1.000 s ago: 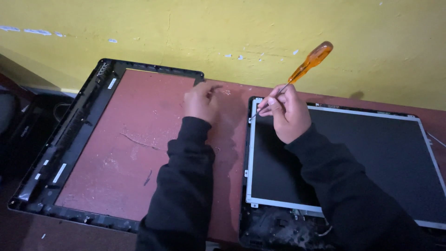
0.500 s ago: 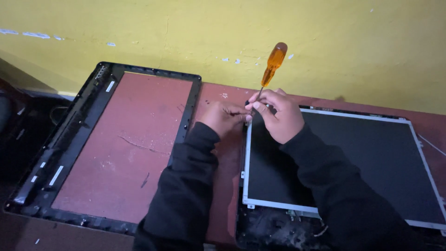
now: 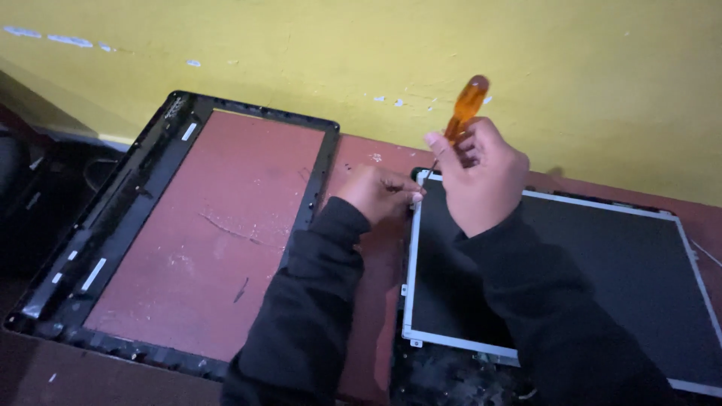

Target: Disassembling an all-in-one computer by prying off the back cover, removing internal screws, and scraping at the metal frame with a screwdriver.

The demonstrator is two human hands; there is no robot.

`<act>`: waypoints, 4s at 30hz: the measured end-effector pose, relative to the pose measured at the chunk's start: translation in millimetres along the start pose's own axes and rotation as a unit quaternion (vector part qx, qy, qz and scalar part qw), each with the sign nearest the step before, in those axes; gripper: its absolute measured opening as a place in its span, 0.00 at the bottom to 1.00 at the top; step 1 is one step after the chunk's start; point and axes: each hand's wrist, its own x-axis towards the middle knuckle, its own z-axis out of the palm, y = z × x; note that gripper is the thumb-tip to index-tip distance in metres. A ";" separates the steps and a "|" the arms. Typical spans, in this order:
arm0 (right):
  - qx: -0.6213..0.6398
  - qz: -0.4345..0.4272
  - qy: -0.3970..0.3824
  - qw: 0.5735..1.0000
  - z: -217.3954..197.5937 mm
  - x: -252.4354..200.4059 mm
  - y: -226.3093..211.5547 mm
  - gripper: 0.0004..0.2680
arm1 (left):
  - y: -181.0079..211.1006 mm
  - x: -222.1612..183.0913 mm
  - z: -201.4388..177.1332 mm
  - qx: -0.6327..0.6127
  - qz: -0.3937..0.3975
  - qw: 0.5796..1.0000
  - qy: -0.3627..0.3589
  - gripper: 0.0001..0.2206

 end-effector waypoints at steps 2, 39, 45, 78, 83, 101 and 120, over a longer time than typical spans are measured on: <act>-0.020 -0.017 0.013 1.000 0.8 0.1 4.8 0.10 | -3.8 1.4 1.6 0.008 0.005 1.000 0.000 0.07; 0.081 -0.059 -0.136 0.986 4.2 -3.9 36.2 0.07 | -6.1 4.3 19.9 -0.136 -0.042 0.989 0.049 0.09; 0.080 -0.064 -0.144 0.984 4.0 -4.6 30.2 0.07 | -7.7 5.7 22.1 -0.139 -0.049 0.989 0.015 0.15; 0.041 -0.048 -0.178 0.982 -0.6 -3.6 31.9 0.07 | -13.8 5.9 27.0 -0.100 -0.029 0.994 0.044 0.08; 0.063 -0.053 -0.162 0.983 0.0 -3.7 34.8 0.07 | -15.2 8.1 20.5 -0.129 -0.062 0.989 0.049 0.17; 0.113 -0.040 -0.128 0.984 -6.0 -2.9 35.1 0.06 | -18.7 5.4 1.8 0.056 -0.016 0.998 -0.004 0.06; 0.116 -0.054 -0.092 0.987 -8.7 -1.5 46.4 0.05 | -94.9 8.5 -47.6 0.402 -0.240 0.874 0.132 0.08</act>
